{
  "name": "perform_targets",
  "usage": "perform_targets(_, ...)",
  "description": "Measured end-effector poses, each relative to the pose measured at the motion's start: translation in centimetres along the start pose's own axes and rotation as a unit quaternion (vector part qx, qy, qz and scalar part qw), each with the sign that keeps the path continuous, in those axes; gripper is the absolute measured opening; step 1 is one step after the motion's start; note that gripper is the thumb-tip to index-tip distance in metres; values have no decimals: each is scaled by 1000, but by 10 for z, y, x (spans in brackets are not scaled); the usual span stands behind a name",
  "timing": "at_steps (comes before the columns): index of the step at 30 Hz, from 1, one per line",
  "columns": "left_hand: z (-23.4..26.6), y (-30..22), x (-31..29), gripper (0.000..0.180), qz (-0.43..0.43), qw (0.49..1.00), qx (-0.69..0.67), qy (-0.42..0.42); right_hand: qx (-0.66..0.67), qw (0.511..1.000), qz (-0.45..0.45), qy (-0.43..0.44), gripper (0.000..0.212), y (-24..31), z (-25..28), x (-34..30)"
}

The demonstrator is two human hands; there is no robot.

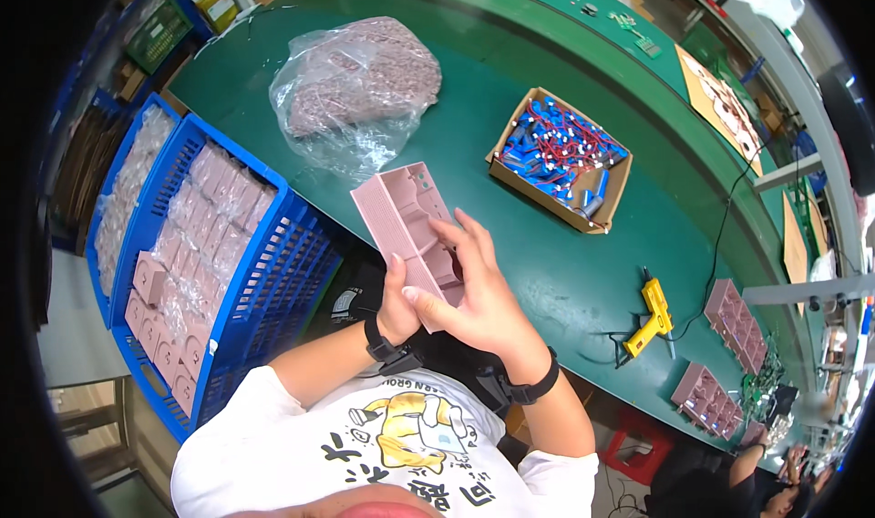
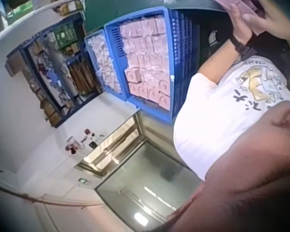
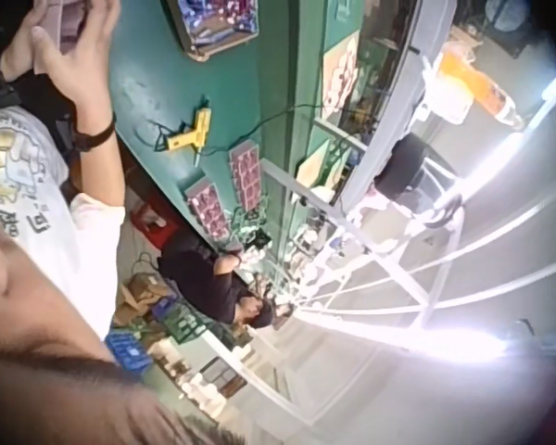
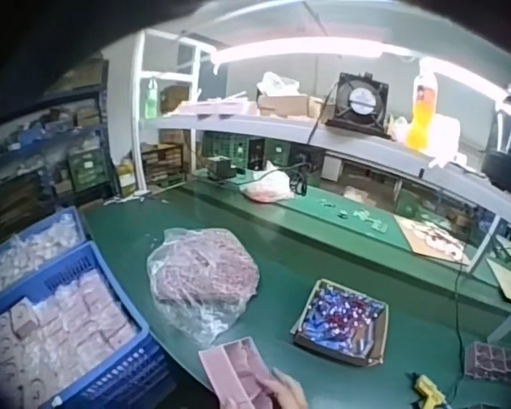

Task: The user is applying hot glue and assembling components into plastic storage boxes on a factory assembly line.

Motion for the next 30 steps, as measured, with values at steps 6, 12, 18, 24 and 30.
perform_targets(6, 4, 8, 10, 83, -33, 999, 31, 2, 6, 998, 58, 6, 58, -3, 0, 20)
perform_targets(12, -5, 3, 22, 81, -44, 991, 121, -34, -25, 998, 53, 13, 46, -5, 13, 31)
perform_targets(18, -7, -19, 33, 70, -63, 981, 174, -59, -31, 999, -10, 11, 41, 1, 23, 51)
perform_targets(24, 23, -86, -37, 58, 36, 961, 240, -135, -324, 935, 131, 69, 43, 24, 22, 61)
perform_targets(30, 41, -287, -102, 31, -115, 677, 702, -189, -444, 876, 171, 74, 39, 8, 14, 49)
Point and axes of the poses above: each hand's wrist, its own x-axis towards the middle knuckle, its own z-axis out of the back of the hand, y = z × x, the point moved 5 cm from there along x, towards the middle knuckle, and after that the axes turned 2 degrees about z, right-handed, at the moved point
